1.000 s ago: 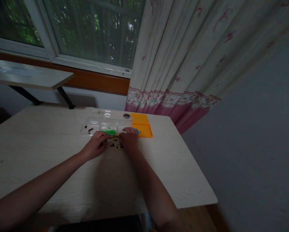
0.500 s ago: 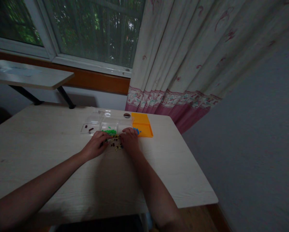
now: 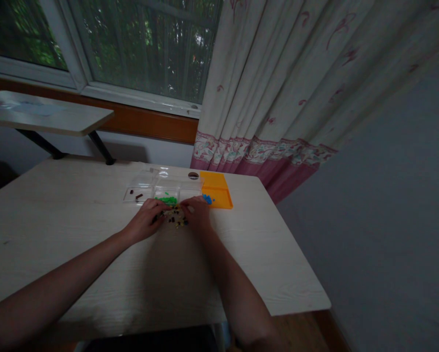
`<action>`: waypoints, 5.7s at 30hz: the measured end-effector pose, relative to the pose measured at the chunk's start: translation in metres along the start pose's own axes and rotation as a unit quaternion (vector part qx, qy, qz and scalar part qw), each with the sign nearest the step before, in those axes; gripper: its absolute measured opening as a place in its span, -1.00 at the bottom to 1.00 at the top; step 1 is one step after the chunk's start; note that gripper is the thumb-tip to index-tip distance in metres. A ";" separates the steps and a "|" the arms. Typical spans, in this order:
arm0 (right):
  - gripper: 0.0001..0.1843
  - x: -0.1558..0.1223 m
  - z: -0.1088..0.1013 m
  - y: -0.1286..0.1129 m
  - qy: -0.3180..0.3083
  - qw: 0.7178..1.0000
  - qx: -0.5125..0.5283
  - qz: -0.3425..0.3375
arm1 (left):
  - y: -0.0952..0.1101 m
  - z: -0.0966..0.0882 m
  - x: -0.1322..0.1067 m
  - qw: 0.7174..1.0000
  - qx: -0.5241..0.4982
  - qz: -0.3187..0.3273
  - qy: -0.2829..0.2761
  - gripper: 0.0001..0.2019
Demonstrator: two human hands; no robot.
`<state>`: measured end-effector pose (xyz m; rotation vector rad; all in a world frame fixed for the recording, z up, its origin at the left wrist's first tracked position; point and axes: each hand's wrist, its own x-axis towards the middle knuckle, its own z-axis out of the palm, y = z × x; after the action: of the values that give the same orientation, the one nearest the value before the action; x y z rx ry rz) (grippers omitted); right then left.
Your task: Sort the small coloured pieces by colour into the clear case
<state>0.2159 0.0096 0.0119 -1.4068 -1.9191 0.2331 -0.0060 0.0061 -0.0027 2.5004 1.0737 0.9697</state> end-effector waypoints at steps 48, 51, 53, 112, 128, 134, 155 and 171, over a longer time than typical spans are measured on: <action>-0.83 -0.005 0.011 0.003 -0.019 0.983 -0.027 -0.181 | -0.005 0.002 0.001 0.999 -0.005 0.026 0.043 -0.79; -0.80 0.001 -0.002 0.020 0.050 0.991 -0.046 -0.113 | -0.005 0.002 0.001 0.998 -0.010 0.027 0.047 -0.77; -0.77 0.003 -0.013 0.037 0.125 0.988 -0.076 -0.050 | -0.005 0.003 0.001 0.998 -0.015 0.029 0.044 -0.77; -0.81 -0.022 -0.033 0.031 -0.145 0.948 -0.136 -0.250 | -0.008 0.004 0.001 0.998 -0.016 0.021 0.056 -0.77; -0.73 -0.010 -0.036 0.070 0.037 0.998 0.006 -0.041 | -0.010 0.004 0.000 0.998 -0.028 0.004 0.053 -0.78; -0.70 -0.007 -0.042 0.096 0.188 0.981 -0.034 0.036 | -0.010 0.004 0.001 0.998 -0.027 0.009 0.051 -0.77; -0.58 -0.011 -0.042 0.092 0.173 0.983 -0.057 0.036 | -0.002 -0.006 -0.004 0.985 0.062 -0.089 0.134 -0.63; -0.65 -0.012 -0.044 0.081 0.165 0.984 -0.061 -0.008 | 0.004 -0.004 -0.008 0.984 0.153 -0.079 0.054 -0.81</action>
<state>0.3069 0.0184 -0.0052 -1.4093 -1.6903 -0.1221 -0.0108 -0.0023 -0.0018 2.5675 1.5350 0.9669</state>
